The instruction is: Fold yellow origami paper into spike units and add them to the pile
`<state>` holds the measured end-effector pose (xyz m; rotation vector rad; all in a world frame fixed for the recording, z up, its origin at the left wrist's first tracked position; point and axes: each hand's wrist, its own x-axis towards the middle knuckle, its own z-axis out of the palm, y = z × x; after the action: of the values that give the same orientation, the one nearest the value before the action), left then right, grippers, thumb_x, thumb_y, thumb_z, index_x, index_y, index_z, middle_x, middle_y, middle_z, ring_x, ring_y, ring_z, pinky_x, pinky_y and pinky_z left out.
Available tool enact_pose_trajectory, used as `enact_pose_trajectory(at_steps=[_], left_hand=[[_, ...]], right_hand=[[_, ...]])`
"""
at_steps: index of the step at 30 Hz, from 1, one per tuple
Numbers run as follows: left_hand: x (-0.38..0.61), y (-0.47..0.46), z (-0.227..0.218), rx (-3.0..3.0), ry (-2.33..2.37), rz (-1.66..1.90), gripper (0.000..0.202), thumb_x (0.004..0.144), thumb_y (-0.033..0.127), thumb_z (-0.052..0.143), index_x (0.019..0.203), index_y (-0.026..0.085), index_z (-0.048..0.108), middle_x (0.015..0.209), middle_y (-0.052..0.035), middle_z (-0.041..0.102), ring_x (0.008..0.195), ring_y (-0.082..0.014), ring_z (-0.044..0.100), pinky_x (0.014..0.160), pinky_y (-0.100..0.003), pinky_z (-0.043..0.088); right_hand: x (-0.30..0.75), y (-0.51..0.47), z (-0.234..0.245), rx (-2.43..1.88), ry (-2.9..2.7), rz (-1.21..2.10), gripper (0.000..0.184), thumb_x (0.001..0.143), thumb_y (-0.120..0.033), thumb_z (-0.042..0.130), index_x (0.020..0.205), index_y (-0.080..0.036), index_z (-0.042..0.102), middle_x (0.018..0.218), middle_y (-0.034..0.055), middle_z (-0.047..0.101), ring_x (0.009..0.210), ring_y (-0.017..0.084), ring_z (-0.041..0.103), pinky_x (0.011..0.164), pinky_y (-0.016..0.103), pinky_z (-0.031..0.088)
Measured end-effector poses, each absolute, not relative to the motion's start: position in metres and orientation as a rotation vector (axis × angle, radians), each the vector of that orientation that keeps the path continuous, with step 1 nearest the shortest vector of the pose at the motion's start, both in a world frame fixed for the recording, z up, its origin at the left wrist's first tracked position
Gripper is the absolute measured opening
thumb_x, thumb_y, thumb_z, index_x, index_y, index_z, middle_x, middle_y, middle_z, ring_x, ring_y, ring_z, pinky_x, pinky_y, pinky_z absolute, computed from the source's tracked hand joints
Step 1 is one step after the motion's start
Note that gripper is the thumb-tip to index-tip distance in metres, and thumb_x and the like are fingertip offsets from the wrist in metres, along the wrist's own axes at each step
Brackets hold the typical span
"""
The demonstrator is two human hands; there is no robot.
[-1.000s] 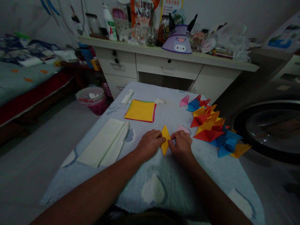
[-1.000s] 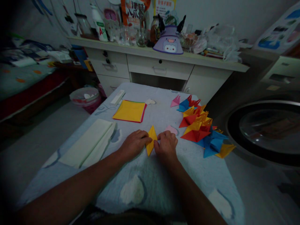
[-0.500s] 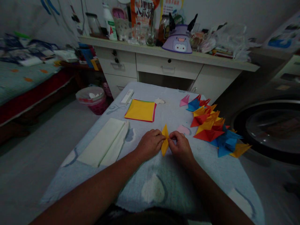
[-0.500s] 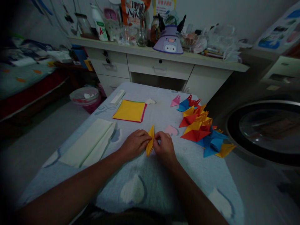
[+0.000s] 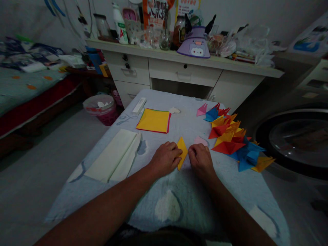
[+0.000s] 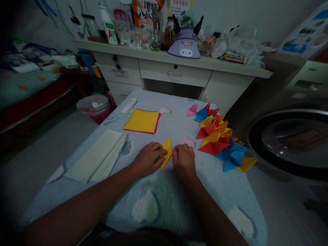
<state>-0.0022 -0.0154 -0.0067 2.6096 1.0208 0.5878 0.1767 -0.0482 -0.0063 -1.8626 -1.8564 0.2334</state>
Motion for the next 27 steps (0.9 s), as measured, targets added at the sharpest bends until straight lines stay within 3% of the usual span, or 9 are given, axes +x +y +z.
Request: enact_pose_trajectory(at_steps=[6, 13, 21, 27], left_hand=[[-0.002, -0.016, -0.006, 2.61, 1.031, 0.577, 0.024, 0.087, 0.025, 0.056, 0.107, 0.019, 0.067, 0.099, -0.008, 0.059, 0.093, -0.0219, 0.052, 0.082, -0.036, 0.044], [-0.002, -0.015, -0.006, 2.611, 1.019, 0.579, 0.022, 0.085, 0.023, 0.056, 0.104, 0.018, 0.067, 0.097, -0.0077, 0.059, 0.092, -0.022, 0.053, 0.083, -0.036, 0.044], [-0.003, -0.016, -0.007, 2.468, 0.998, 0.738, 0.021, 0.084, 0.026, 0.059, 0.102, 0.017, 0.064, 0.096, -0.0073, 0.062, 0.093, -0.0215, 0.056, 0.084, -0.035, 0.045], [-0.002, -0.019, 0.005, 2.136, 1.004, 0.816, 0.032, 0.08, 0.042, 0.066, 0.101, 0.018, 0.065, 0.09, -0.0049, 0.065, 0.081, -0.0177, 0.059, 0.073, -0.03, 0.047]], right_hand=[[0.168, -0.048, -0.002, -2.062, -1.898, 0.208, 0.016, 0.084, -0.029, 0.055, 0.091, -0.019, 0.065, 0.096, 0.0113, 0.057, 0.093, 0.029, 0.048, 0.078, 0.038, 0.033], [0.165, -0.047, -0.002, -2.084, -1.828, 0.306, 0.01, 0.078, -0.027, 0.059, 0.083, -0.019, 0.062, 0.097, 0.0105, 0.057, 0.096, 0.03, 0.047, 0.077, 0.039, 0.033], [0.165, -0.048, -0.003, -1.696, -1.684, 0.508, 0.002, 0.074, -0.019, 0.056, 0.075, -0.019, 0.055, 0.076, 0.0025, 0.059, 0.075, 0.019, 0.053, 0.073, 0.032, 0.039], [0.165, -0.054, 0.004, -1.477, -1.582, 0.698, 0.014, 0.082, -0.025, 0.051, 0.089, -0.02, 0.061, 0.082, 0.0022, 0.062, 0.079, 0.018, 0.055, 0.072, 0.029, 0.043]])
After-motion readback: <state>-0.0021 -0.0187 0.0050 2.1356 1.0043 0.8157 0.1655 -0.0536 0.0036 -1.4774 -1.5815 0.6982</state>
